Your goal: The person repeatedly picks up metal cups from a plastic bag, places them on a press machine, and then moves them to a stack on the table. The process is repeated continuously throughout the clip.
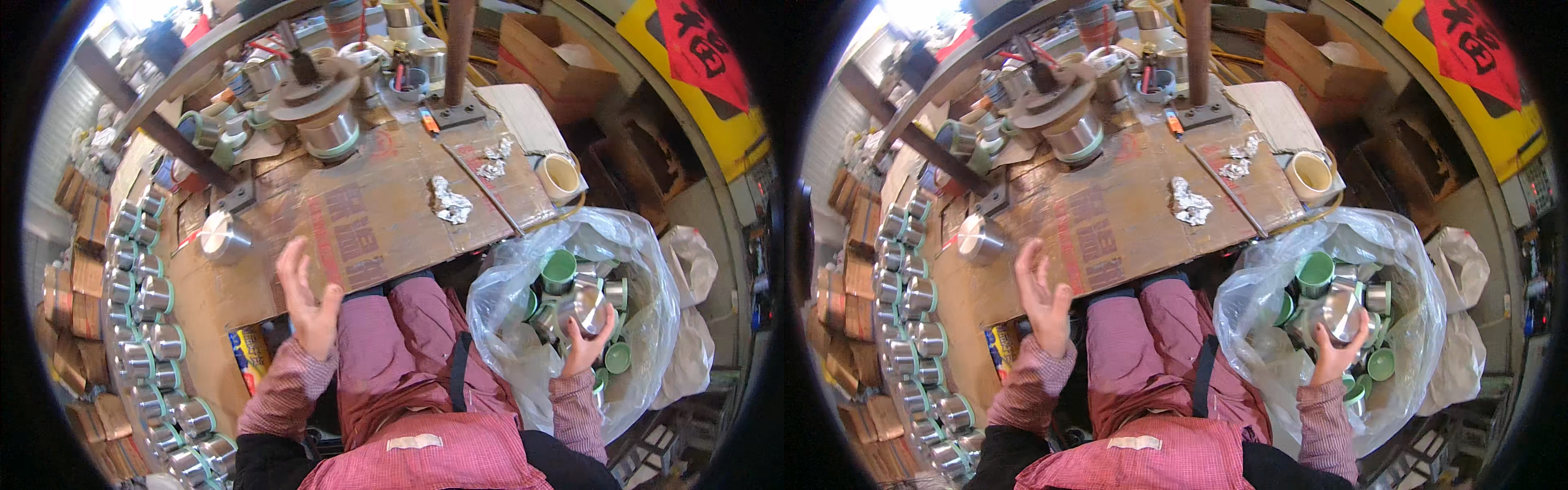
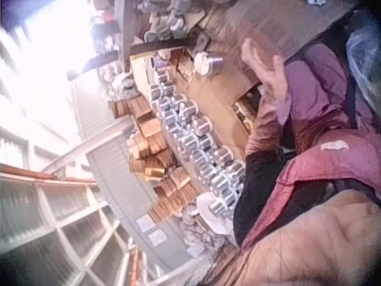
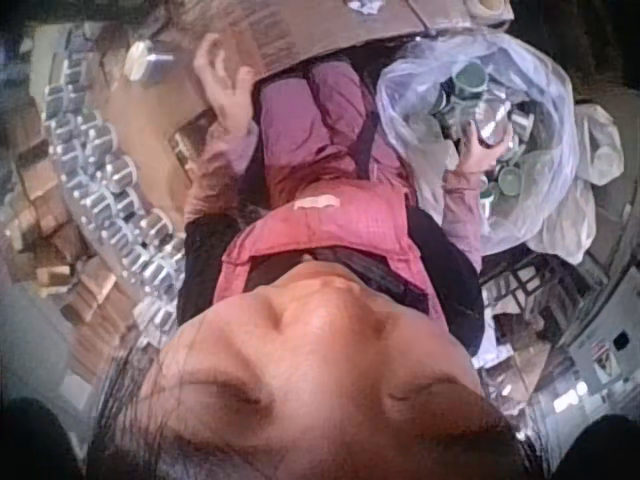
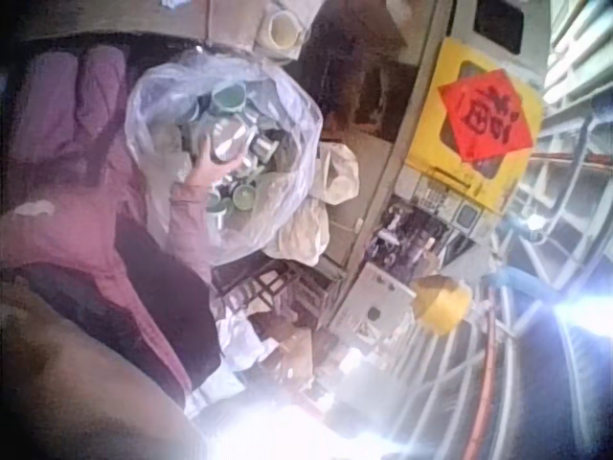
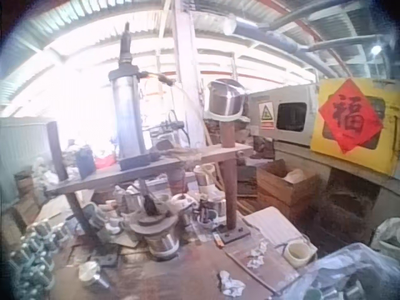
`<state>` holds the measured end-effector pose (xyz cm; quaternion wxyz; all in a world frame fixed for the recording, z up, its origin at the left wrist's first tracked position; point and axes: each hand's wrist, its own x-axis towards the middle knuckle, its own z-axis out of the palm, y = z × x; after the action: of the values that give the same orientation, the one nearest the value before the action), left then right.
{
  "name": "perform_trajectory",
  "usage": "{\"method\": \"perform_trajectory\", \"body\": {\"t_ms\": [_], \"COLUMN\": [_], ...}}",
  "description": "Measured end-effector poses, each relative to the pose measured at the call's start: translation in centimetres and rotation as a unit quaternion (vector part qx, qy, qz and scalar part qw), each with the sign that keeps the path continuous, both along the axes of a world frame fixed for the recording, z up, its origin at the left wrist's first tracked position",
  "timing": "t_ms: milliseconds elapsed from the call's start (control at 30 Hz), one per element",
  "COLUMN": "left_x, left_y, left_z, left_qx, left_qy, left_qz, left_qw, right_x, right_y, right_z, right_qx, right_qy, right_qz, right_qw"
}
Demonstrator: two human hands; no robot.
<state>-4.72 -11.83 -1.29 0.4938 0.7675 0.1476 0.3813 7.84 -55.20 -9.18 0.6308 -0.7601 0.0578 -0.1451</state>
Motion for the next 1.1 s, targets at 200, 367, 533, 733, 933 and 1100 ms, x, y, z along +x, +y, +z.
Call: {"method": "perform_trajectory", "body": {"t_ms": [200, 367, 533, 733, 933, 1100], "left_x": [-3.5, -6.5, -9.1, -12.3, -18.3, -28.8], "left_y": [-3.4, -3.9, -2.4, -1.0, 8.3, 24.3], "left_z": [-2.2, -3.2, -4.3, -4.8, -4.8, -0.5], "left_qx": [0.027, -0.033, -0.011, 0.003, -0.053, 0.287], "left_qy": [0.055, 0.079, 0.033, 0.073, -0.013, 0.255], "left_qz": [-0.017, -0.023, 0.038, 0.061, 0.224, 0.440], "left_qw": [0.998, 0.996, 0.999, 0.996, 0.973, 0.812], "right_x": [3.5, 7.0, 7.9, 5.0, -1.0, -2.0], "right_y": [-9.7, -18.6, -16.8, 2.4, 14.7, 16.2], "right_z": [-5.0, -8.0, -6.0, -3.6, -2.2, -2.1], "right_qx": [-0.331, -0.556, -0.523, -0.061, 0.000, -0.021], "right_qy": [-0.100, 0.117, -0.040, -0.053, -0.018, -0.026], "right_qz": [-0.020, -0.202, -0.116, 0.153, 0.311, 0.340], "right_qw": [0.938, 0.798, 0.844, 0.985, 0.950, 0.940]}}
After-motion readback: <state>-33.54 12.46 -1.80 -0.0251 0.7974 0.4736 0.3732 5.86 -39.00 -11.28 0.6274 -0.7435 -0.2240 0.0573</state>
